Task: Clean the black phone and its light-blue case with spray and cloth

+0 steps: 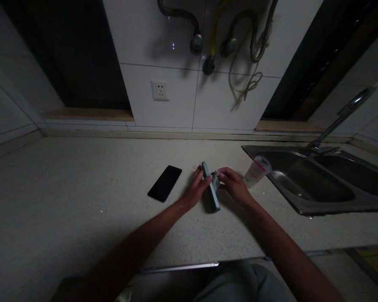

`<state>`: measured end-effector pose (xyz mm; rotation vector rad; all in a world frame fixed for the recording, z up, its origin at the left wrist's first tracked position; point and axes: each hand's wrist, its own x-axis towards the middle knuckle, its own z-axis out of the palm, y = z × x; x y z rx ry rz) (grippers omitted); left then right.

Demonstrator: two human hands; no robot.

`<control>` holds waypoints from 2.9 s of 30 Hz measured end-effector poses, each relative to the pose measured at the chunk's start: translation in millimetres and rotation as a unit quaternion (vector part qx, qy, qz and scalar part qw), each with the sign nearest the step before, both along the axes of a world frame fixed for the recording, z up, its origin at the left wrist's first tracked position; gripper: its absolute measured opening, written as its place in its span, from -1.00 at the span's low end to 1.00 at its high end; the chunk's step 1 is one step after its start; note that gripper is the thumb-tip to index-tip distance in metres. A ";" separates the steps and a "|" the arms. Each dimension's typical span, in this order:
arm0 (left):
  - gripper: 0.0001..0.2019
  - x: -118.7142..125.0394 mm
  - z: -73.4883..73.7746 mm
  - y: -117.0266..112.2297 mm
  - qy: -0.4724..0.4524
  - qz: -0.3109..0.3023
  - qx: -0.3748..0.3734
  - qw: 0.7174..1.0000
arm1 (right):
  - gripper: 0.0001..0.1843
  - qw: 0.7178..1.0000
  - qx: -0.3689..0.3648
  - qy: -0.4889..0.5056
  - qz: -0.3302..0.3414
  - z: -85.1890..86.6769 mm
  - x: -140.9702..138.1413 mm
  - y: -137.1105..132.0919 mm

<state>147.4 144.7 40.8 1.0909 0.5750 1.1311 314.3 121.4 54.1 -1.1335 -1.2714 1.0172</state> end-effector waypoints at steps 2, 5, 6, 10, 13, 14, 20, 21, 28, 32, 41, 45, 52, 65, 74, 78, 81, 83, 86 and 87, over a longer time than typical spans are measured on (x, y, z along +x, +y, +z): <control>-0.46 -2.4 2.8 -9.1 0.059 0.011 0.093 0.994 | -0.61 0.996 -0.042 0.073 0.007 2.8 -0.7 -0.8; -0.37 -4.9 6.5 -21.0 0.110 -0.011 0.170 0.979 | -0.62 0.992 -0.071 0.100 0.002 5.5 0.0 -1.4; -0.37 -5.1 7.3 -23.7 0.114 -0.014 0.176 0.978 | -0.62 0.992 -0.074 0.099 -0.011 5.6 0.9 -1.0; -0.43 -4.3 6.7 -28.7 0.121 -0.028 0.193 0.973 | -0.62 0.987 -0.057 0.095 -0.116 3.0 7.0 3.0; -0.48 -2.9 3.0 -30.2 0.134 -0.030 0.213 0.967 | -0.65 0.982 -0.006 0.049 -0.184 1.7 11.0 5.2; -0.49 -2.2 2.0 -30.7 0.136 -0.033 0.214 0.967 | -0.66 0.979 0.020 0.025 -0.200 1.8 11.5 5.0; -0.59 -2.8 10.9 -24.5 0.091 -0.018 0.179 0.979 | -0.70 0.963 0.123 -0.102 -0.218 6.5 7.9 -2.2; -0.62 -5.7 14.5 -19.9 0.095 0.004 0.183 0.978 | -0.69 0.963 0.124 -0.108 -0.213 7.4 7.2 -3.4; -0.49 -56.7 30.0 28.9 0.550 0.244 0.263 0.754 | -0.61 0.973 0.063 -0.065 -0.212 12.4 6.3 -4.7; -0.20 -79.9 32.4 39.1 0.721 0.206 0.160 0.642 | -0.58 0.971 0.041 -0.012 -0.235 12.9 8.8 -2.0; -0.43 -88.1 34.7 47.7 0.751 0.150 0.111 0.633 | -0.57 0.978 0.022 0.021 -0.204 12.1 4.2 -2.7; -0.50 -91.0 28.0 55.5 0.710 0.139 0.102 0.683 | -0.54 0.980 0.010 0.016 -0.199 11.5 2.6 -3.2; -0.48 -90.4 24.1 64.0 0.602 0.153 0.039 0.783 | -0.55 0.981 0.028 0.012 -0.193 6.8 6.3 -0.5; -0.84 -57.4 26.4 43.3 -0.009 -0.082 -0.364 0.928 | -0.54 0.983 0.000 0.023 -0.184 11.8 2.9 -1.9; -0.45 -46.2 26.0 30.8 -0.103 -0.263 -0.379 0.881 | -0.58 0.983 -0.008 0.045 -0.176 6.5 4.2 0.9; -0.39 -29.3 19.2 15.7 -0.144 -0.309 -0.366 0.866 | -0.58 0.982 -0.023 0.094 -0.162 2.6 3.7 5.0; -0.37 -21.1 13.2 9.2 -0.173 -0.299 -0.358 0.868 | -0.52 0.980 -0.034 0.146 -0.127 -0.3 3.3 8.4; -0.35 -20.2 9.6 8.2 -0.192 -0.294 -0.356 0.866 | -0.48 0.978 -0.036 0.173 -0.113 -2.1 4.1 10.4; -0.24 -22.1 4.3 7.5 -0.211 -0.310 -0.362 0.854 | -0.48 0.978 -0.003 0.156 -0.137 -4.1 6.6 10.9; -0.20 -22.3 2.7 6.4 -0.215 -0.318 -0.363 0.849 | -0.50 0.980 0.018 0.131 -0.151 -4.3 7.4 10.0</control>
